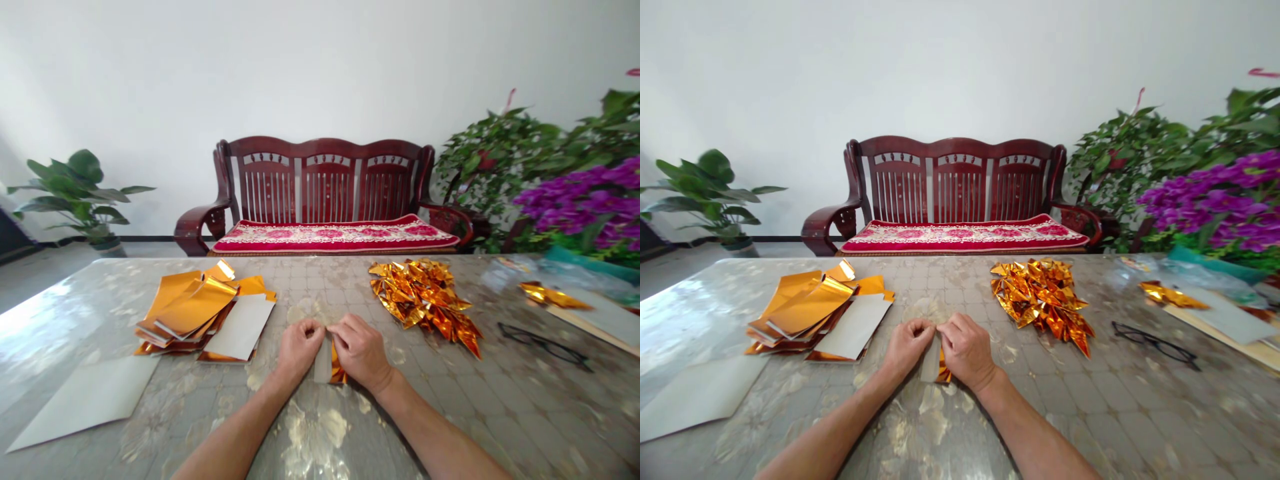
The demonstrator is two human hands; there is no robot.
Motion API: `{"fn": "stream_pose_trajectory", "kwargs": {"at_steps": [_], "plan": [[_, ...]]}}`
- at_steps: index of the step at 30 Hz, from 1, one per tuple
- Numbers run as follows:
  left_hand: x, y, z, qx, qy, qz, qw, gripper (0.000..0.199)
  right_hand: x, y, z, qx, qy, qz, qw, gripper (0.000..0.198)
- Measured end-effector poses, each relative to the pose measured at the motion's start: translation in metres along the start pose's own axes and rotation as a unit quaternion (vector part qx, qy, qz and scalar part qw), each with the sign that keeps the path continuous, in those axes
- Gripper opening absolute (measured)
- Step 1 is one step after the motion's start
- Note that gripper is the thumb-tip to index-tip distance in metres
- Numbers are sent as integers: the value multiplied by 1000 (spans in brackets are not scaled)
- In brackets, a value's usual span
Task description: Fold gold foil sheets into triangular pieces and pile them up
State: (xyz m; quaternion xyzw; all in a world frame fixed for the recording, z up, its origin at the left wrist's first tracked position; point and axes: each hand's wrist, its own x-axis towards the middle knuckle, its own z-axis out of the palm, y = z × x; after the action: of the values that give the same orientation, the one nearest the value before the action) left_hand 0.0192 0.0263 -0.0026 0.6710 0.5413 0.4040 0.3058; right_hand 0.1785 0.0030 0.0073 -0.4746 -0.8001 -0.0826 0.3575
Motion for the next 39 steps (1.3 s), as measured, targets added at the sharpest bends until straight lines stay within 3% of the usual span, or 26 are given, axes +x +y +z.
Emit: {"fn": "stream_pose_trajectory", "kwargs": {"at_steps": [16, 22, 26, 31, 34, 39], "plan": [[2, 12, -3, 245, -63, -72, 965, 24, 0, 9, 11, 10, -87, 70, 994, 19], [-1, 5, -4, 229, -40, -19, 972, 22, 2, 10, 13, 16, -128, 127, 984, 18], [-8, 1, -13, 224, 14, 98, 970, 29, 2, 10, 14, 24, -144, 158, 977, 16], [-14, -2, -15, 266, -66, 216, 937, 24, 3, 11, 14, 13, -149, 162, 975, 17], [-15, -2, -11, 311, -87, 223, 920, 19, 4, 12, 14, 10, -158, 162, 974, 19], [-16, -1, -5, 343, -90, 200, 913, 23, 5, 12, 13, 9, -171, 170, 970, 21]]}}
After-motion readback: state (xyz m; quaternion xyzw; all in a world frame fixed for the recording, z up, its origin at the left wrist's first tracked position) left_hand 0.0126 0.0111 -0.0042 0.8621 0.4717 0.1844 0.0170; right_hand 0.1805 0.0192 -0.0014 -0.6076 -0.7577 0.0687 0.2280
